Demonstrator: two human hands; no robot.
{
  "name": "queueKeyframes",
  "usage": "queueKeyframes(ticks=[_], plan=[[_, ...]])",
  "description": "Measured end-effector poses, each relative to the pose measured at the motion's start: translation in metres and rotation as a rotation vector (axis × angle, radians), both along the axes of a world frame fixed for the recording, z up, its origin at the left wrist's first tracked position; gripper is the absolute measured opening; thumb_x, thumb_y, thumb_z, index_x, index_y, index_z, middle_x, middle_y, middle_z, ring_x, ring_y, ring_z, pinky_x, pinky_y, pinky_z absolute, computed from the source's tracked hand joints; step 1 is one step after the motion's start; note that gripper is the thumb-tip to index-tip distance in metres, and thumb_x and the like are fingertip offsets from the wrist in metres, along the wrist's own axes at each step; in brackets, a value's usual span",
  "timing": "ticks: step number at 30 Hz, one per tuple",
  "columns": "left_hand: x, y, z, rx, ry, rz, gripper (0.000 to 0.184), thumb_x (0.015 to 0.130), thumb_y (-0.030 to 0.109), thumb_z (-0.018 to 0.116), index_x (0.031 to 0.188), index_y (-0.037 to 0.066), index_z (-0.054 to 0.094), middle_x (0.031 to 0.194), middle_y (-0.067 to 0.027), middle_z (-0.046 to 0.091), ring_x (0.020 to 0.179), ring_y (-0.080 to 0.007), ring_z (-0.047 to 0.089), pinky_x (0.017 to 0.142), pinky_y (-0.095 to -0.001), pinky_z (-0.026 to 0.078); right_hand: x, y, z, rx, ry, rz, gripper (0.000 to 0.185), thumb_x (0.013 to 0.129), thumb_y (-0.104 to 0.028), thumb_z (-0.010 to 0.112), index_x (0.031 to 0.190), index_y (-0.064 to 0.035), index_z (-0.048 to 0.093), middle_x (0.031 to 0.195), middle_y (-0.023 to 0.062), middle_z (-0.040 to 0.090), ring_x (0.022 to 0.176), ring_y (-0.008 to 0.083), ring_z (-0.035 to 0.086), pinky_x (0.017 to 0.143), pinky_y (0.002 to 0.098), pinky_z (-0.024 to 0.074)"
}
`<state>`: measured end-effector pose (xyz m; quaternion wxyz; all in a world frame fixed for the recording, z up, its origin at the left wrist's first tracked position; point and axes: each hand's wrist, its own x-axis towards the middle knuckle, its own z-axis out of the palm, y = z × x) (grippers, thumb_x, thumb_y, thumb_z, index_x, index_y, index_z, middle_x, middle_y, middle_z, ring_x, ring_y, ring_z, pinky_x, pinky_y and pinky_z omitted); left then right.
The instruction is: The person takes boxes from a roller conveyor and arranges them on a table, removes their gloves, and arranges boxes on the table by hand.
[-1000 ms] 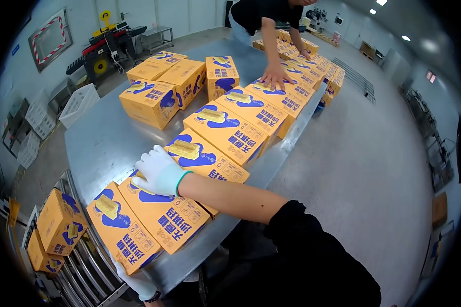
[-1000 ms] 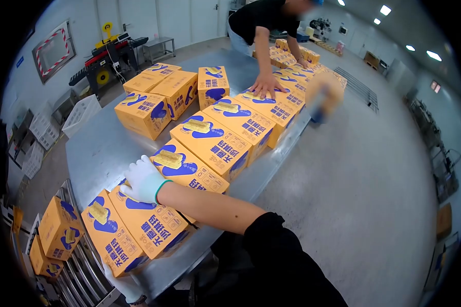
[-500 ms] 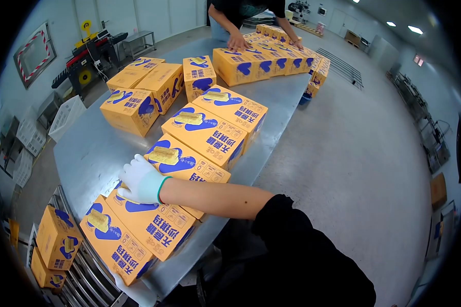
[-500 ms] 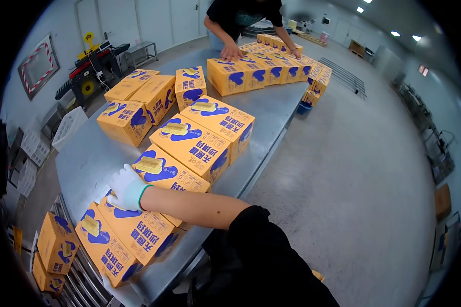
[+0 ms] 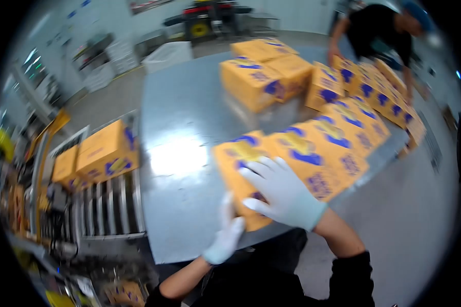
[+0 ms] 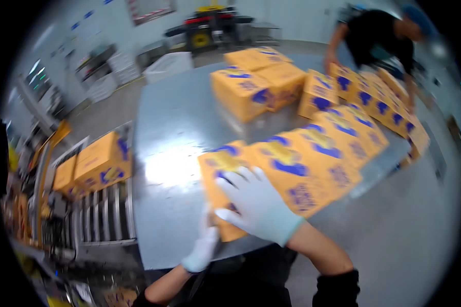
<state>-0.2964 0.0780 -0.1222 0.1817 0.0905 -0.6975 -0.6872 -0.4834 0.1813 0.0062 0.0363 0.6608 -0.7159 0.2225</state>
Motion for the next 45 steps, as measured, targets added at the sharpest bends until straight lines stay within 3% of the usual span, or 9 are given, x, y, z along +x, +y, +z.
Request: queueKeyframes(ticks=[7, 14, 16, 18, 20, 22, 27, 34, 45], plan=[[-0.1, 0.036, 0.009, 0.475, -0.22, -0.434, 0.077, 0.111, 0.055, 0.034, 0.164, 0.001, 0.02, 0.167, -0.0199, 0.026, 0.154, -0.0309, 0.03, 0.126, -0.0411, 0.027, -0.054, 0.066, -0.019, 0.107, 0.218, -0.381, 0.049, 0.083, -0.023, 0.07, 0.131, -0.0113, 0.066, 0.145, 0.0194, 0.052, 0.135, 0.0425, 0.043, 0.11, 0.0622, 0.0296], [-0.093, -0.201, 0.11, -0.637, -0.095, 0.213, 0.038, 0.099, 0.005, 0.054, 0.137, 0.005, 0.059, 0.125, -0.0096, 0.063, 0.111, -0.0229, 0.064, 0.1, -0.0384, 0.051, -0.091, 0.077, -0.039, -0.099, 0.153, -0.394, 0.045, 0.078, -0.016, 0.073, 0.124, -0.0209, 0.072, 0.147, 0.0172, 0.053, 0.134, 0.0403, 0.045, 0.111, 0.0573, 0.032], [-0.087, -0.32, 0.12, -1.603, -0.005, 0.729, 0.038, 0.103, 0.024, 0.053, 0.137, 0.008, 0.061, 0.145, -0.0159, 0.061, 0.12, -0.0297, 0.067, 0.094, -0.0405, 0.053, -0.098, 0.073, -0.05, -0.069, 0.17, -0.417, 0.041, 0.083, -0.018, 0.07, 0.124, -0.0221, 0.072, 0.147, 0.017, 0.052, 0.135, 0.0384, 0.045, 0.112, 0.057, 0.0318], [-0.051, -0.377, 0.099, -1.855, -0.723, 1.08, 0.051, 0.106, 0.052, 0.044, 0.145, 0.024, 0.06, 0.148, -0.0187, 0.057, 0.132, -0.0411, 0.056, 0.111, -0.0596, 0.039, -0.098, 0.074, -0.052, -0.037, 0.198, -0.445, 0.039, 0.086, -0.019, 0.068, 0.124, -0.0217, 0.071, 0.148, 0.0168, 0.052, 0.136, 0.0379, 0.044, 0.112, 0.0571, 0.0317], [-0.047, -0.421, 0.088, -1.134, -1.158, 0.782, 0.058, 0.106, 0.057, 0.039, 0.144, 0.02, 0.061, 0.144, -0.0205, 0.059, 0.133, -0.0423, 0.054, 0.111, -0.0609, 0.037, -0.114, 0.077, -0.045, 0.003, 0.204, -0.455, 0.036, 0.088, -0.02, 0.066, 0.124, -0.0213, 0.071, 0.148, 0.0166, 0.051, 0.136, 0.0374, 0.043, 0.112, 0.0571, 0.0316], [-0.041, -0.402, 0.072, -1.501, -0.699, 0.619, 0.052, 0.109, 0.048, 0.04, 0.132, 0.009, 0.065, 0.136, -0.0186, 0.064, 0.125, -0.0419, 0.058, 0.108, -0.0533, 0.042, -0.112, 0.08, -0.044, 0.025, 0.215, -0.438, 0.034, 0.091, -0.022, 0.064, 0.124, -0.0212, 0.071, 0.149, 0.0168, 0.05, 0.139, 0.0371, 0.041, 0.113, 0.0587, 0.0314], [-0.01, -0.183, 0.052, -1.004, 0.183, 0.791, 0.019, 0.1, 0.018, 0.06, 0.106, 0.0, 0.063, 0.125, -0.0156, 0.061, 0.119, -0.0294, 0.055, 0.108, -0.0438, 0.042, -0.112, 0.066, -0.046, -0.044, 0.141, -0.371, 0.038, 0.091, -0.025, 0.067, 0.125, -0.0106, 0.067, 0.14, 0.0173, 0.056, 0.131, 0.0361, 0.05, 0.114, 0.0518, 0.0354], [-0.065, -0.072, 0.071, -0.678, 0.186, 0.027, 0.012, 0.095, 0.006, 0.059, 0.107, 0.003, 0.062, 0.138, -0.0162, 0.058, 0.127, -0.032, 0.055, 0.111, -0.0439, 0.041, -0.022, 0.009, -0.014, 0.075, 0.096, 0.007, 0.086, 0.077, -0.05, 0.081, 0.146, -0.008, 0.051, 0.151, 0.0196, 0.048, 0.138, 0.0462, 0.042, 0.113, 0.07, 0.0262], [-0.095, -0.081, 0.075, -0.8, 0.126, 0.136, 0.028, 0.104, 0.02, 0.059, 0.127, 0.004, 0.062, 0.141, -0.0193, 0.056, 0.132, -0.0355, 0.054, 0.113, -0.0428, 0.043, -0.085, 0.045, -0.036, 0.04, 0.123, -0.492, 0.072, 0.084, -0.035, 0.074, 0.149, -0.0144, 0.051, 0.154, 0.0157, 0.046, 0.143, 0.0406, 0.037, 0.116, 0.0705, 0.0228]])
